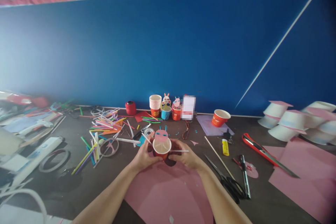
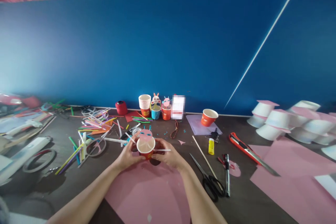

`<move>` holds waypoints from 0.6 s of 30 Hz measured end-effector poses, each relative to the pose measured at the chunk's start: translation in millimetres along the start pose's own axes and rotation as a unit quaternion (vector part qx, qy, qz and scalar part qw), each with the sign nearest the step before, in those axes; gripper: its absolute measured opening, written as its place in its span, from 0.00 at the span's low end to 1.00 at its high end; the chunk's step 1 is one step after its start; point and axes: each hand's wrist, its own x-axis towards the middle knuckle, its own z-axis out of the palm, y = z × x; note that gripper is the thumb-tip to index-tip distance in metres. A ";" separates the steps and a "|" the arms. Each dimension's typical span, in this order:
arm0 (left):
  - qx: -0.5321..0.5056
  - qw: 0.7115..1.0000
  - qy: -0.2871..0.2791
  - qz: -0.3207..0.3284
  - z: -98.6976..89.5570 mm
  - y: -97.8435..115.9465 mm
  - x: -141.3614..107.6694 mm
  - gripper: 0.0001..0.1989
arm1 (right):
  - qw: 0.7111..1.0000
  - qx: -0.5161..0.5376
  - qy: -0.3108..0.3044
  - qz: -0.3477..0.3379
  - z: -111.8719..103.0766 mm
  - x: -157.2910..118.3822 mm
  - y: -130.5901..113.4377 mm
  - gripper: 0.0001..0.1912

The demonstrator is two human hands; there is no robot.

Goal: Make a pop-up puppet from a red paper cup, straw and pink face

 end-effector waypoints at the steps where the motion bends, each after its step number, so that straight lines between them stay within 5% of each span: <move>1: 0.010 1.000 0.003 0.009 -0.1 0.2 -0.3 0.49 | 1.000 0.002 -0.002 -0.001 0.1 0.0 1.3 0.29; 7: 0.042 0.999 0.027 -0.016 4.4 -1.4 -2.4 0.41 | 0.998 -0.052 0.040 -0.020 -4.7 3.1 10.4 0.23; 11: 0.053 0.995 0.075 -0.034 5.7 4.1 5.2 0.36 | 0.977 -0.055 0.202 -0.041 -14.9 5.9 10.6 0.18; 14: 0.069 0.990 0.111 -0.044 4.4 14.0 23.7 0.30 | 0.936 -0.037 0.342 -0.078 -26.3 5.7 9.8 0.15; 18: 0.129 0.985 0.112 -0.036 7.5 20.1 57.2 0.27 | 0.889 -0.042 0.445 -0.095 -40.7 3.3 12.8 0.15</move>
